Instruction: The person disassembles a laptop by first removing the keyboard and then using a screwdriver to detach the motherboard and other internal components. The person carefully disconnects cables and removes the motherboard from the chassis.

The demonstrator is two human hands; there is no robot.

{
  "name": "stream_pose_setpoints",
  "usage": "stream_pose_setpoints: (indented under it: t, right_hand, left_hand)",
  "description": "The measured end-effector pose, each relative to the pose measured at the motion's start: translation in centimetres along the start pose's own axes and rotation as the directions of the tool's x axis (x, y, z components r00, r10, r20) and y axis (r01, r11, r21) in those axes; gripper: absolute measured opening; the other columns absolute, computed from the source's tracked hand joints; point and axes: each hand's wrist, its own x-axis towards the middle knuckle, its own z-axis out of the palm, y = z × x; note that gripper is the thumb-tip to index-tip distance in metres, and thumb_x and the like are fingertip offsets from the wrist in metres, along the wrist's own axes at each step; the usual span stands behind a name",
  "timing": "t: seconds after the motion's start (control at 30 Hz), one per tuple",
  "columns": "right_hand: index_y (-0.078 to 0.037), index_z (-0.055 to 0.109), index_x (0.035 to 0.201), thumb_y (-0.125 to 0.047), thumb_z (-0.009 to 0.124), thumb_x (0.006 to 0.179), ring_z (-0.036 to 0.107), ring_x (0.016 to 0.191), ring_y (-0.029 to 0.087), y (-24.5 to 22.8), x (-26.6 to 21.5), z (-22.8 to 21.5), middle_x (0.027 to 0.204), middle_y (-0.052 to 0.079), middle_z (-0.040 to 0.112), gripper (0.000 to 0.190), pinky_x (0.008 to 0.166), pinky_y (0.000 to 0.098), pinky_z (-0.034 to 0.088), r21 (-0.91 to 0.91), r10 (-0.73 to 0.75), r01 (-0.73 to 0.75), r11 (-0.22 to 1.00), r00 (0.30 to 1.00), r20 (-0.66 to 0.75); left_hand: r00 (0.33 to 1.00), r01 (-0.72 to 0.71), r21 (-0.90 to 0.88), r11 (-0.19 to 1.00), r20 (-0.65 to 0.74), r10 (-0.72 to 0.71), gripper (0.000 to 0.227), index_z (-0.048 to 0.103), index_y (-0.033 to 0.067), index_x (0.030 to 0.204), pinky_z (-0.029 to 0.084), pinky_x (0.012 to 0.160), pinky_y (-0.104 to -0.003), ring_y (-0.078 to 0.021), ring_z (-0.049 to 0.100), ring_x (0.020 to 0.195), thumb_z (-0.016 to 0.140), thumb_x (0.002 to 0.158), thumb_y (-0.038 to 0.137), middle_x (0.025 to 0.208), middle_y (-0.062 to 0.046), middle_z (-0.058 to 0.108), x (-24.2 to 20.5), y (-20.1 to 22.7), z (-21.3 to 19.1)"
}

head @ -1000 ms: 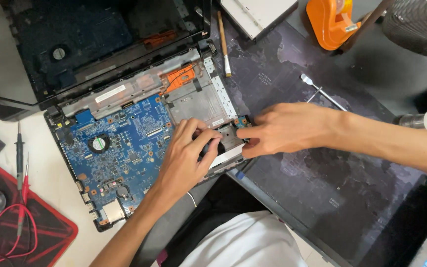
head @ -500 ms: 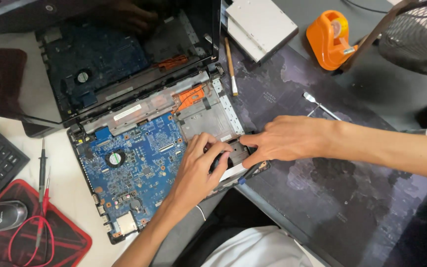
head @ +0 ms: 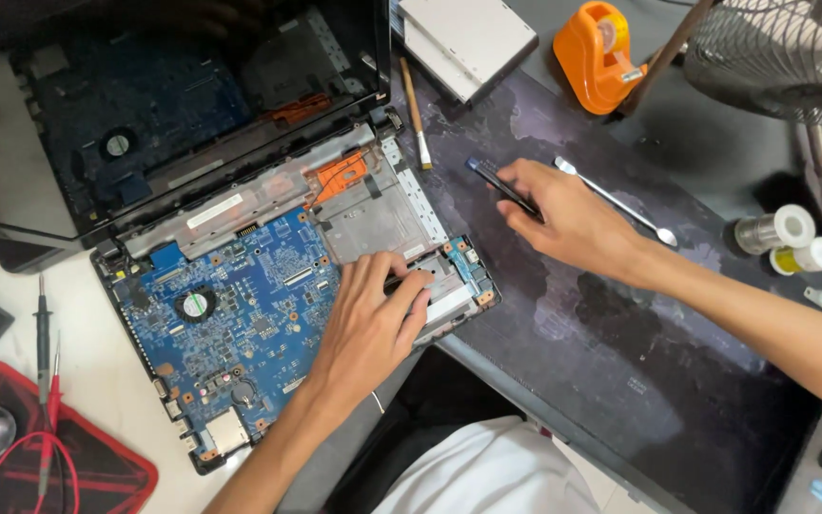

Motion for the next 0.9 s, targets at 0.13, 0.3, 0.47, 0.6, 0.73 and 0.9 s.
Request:
stream_pose_setpoints:
  t: [0.13, 0.3, 0.47, 0.6, 0.73, 0.9]
  right_hand:
    - [-0.003, 0.058, 0.128, -0.018, 0.073, 0.093, 0.065, 0.077, 0.035, -1.0, -0.8, 0.5, 0.087, 0.017, 0.064, 0.041, 0.066, 0.0461, 0.051, -0.166, 0.103, -0.12, 0.979, 0.989, -0.106]
    - [-0.005, 0.059, 0.128, -0.02, 0.076, 0.088, 0.065, 0.076, 0.034, -1.9, -1.9, -0.5, 0.088, 0.014, 0.063, 0.046, 0.064, 0.0451, 0.052, -0.18, 0.08, -0.111, 0.977, 0.982, -0.169]
    - [-0.011, 0.067, 0.122, -0.013, 0.068, 0.097, 0.065, 0.089, 0.039, 0.6, -5.6, -3.1, 0.106, 0.015, 0.064, 0.025, 0.073, 0.0496, 0.053, -0.355, 0.164, -0.251, 0.901, 0.952, -0.257]
    - [-0.009, 0.065, 0.126, -0.015, 0.067, 0.097, 0.065, 0.096, 0.041, 2.7, -7.6, -3.2, 0.105, 0.015, 0.065, 0.03, 0.076, 0.0511, 0.053, -0.455, 0.166, -0.278, 0.846, 0.949, -0.27]
    - [-0.006, 0.062, 0.128, -0.01, 0.063, 0.098, 0.065, 0.097, 0.04, 3.5, -7.9, -2.6, 0.102, 0.015, 0.064, 0.03, 0.073, 0.0505, 0.054, -0.506, 0.213, -0.3, 0.809, 0.951, -0.224]
    - [-0.005, 0.064, 0.12, -0.007, 0.069, 0.087, 0.066, 0.088, 0.035, 2.1, -6.2, -3.7, 0.1, 0.012, 0.064, 0.034, 0.074, 0.0474, 0.054, -0.37, 0.304, -0.344, 0.863, 0.938, -0.164]
  left_hand:
    - [1.0, -0.024, -0.001, 1.0, 0.003, 0.024, 0.019, 0.068, 0.0032, 0.109, 0.044, 0.088, -0.046, -0.0327, 0.054, 0.098, 0.069, 0.093, 0.012, 0.104, -0.013, 0.054, 0.4, 0.2, -0.2]
    - [1.0, 0.016, -0.049, 0.999, 0.012, -0.015, 0.018, 0.068, 0.0041, 0.108, 0.044, 0.087, -0.045, -0.0323, 0.056, 0.097, 0.069, 0.093, 0.013, 0.103, -0.013, 0.056, 1.6, 0.1, -0.5]
    - [0.998, 0.011, -0.078, 0.997, 0.06, -0.007, 0.018, 0.068, 0.0052, 0.109, 0.044, 0.088, -0.045, -0.0315, 0.059, 0.099, 0.068, 0.093, 0.015, 0.102, -0.012, 0.061, 3.0, -0.6, -0.6]
    - [0.995, 0.055, -0.105, 0.993, 0.091, -0.046, 0.017, 0.068, 0.0062, 0.108, 0.045, 0.089, -0.044, -0.0334, 0.059, 0.099, 0.068, 0.094, 0.015, 0.104, -0.012, 0.062, 3.9, -0.5, -0.2]
    - [0.991, 0.076, -0.184, 0.98, 0.123, -0.053, 0.015, 0.067, 0.0068, 0.108, 0.046, 0.09, -0.044, -0.0316, 0.062, 0.098, 0.067, 0.095, 0.015, 0.102, -0.01, 0.064, 5.0, -0.3, 0.6]
    - [0.981, 0.16, -0.238, 0.958, 0.148, -0.127, 0.015, 0.068, 0.0063, 0.107, 0.047, 0.087, -0.043, -0.0303, 0.063, 0.095, 0.067, 0.096, 0.016, 0.099, -0.01, 0.064, 5.4, -0.5, 1.5]
